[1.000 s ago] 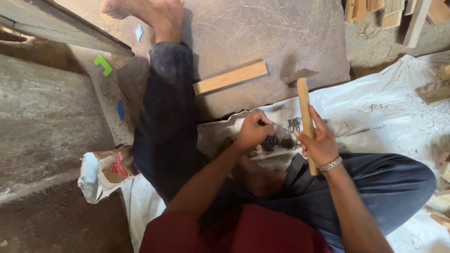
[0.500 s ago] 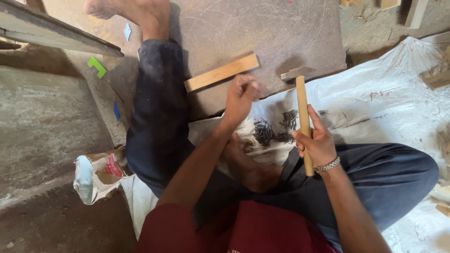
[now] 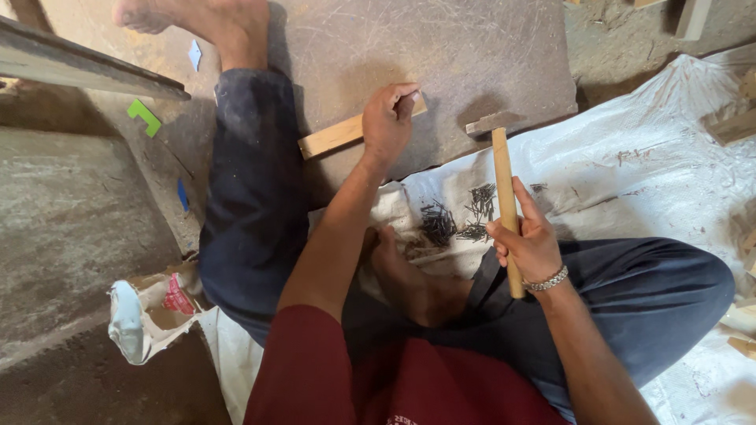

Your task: The person sits on the floor and repeatedly hammers nails into small wooden planks. They pick up a nail, place it on a plank, and strike it with a hammer, then move the finished plank aside and repeat the process with a new plank.

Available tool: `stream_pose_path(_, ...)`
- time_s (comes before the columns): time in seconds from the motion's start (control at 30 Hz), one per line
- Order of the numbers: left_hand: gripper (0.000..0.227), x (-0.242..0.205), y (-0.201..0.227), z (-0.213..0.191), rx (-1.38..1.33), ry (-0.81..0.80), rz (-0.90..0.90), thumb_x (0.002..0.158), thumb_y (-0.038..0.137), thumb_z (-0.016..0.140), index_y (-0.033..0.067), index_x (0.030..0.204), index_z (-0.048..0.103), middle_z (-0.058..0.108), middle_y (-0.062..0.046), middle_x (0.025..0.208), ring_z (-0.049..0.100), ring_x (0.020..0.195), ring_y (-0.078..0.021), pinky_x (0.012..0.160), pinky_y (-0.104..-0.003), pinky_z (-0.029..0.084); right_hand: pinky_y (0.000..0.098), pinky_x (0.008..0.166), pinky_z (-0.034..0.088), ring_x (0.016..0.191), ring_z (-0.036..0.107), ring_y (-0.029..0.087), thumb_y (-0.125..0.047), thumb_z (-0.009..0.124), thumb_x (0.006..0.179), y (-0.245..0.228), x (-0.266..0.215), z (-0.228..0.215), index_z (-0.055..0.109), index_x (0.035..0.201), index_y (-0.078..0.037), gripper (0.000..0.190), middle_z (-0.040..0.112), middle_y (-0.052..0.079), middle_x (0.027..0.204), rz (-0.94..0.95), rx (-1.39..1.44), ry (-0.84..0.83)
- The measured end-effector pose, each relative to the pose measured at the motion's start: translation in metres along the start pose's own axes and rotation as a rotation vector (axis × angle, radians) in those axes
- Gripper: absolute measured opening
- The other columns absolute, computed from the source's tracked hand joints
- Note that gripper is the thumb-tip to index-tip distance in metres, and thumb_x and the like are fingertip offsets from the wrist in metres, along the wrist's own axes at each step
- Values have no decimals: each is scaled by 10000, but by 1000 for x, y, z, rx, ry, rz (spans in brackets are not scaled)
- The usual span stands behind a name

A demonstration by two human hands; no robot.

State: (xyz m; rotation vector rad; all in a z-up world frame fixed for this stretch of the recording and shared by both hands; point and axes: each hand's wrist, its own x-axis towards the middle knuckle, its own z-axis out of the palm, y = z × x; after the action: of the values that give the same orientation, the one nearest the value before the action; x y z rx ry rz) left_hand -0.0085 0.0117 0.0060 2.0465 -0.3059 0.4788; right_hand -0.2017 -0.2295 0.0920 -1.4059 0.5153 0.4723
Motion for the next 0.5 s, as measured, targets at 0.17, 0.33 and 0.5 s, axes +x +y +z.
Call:
stream_pose_path(0.17,96,-1,-2,2,39,-20,-85,925,96,731,126,1016,738,705,-69,853,648,760,-246,705,-360,520,246,414,461,545,522,69,-1,684,868,1,0,1,199,1667,-181,952,612,36,785,3,10,4)
stream_pose_path(0.33,101,-1,-1,0,60,-35,-95,924,105,750,133,1020,738,697,-72,844,648,776,-258,720,-371,514,242,413,465,547,525,65,1,686,867,6,2,0,198,1664,-175,951,615,36,797,-9,17,9)
stream_pose_path(0.5,142,-3,5,-2,77,-35,-20,914,94,745,134,1048,719,730,-59,958,669,875,-270,800,-371,529,324,454,477,546,531,165,-50,740,908,2,0,5,268,1698,-195,932,595,179,784,-5,-209,76)
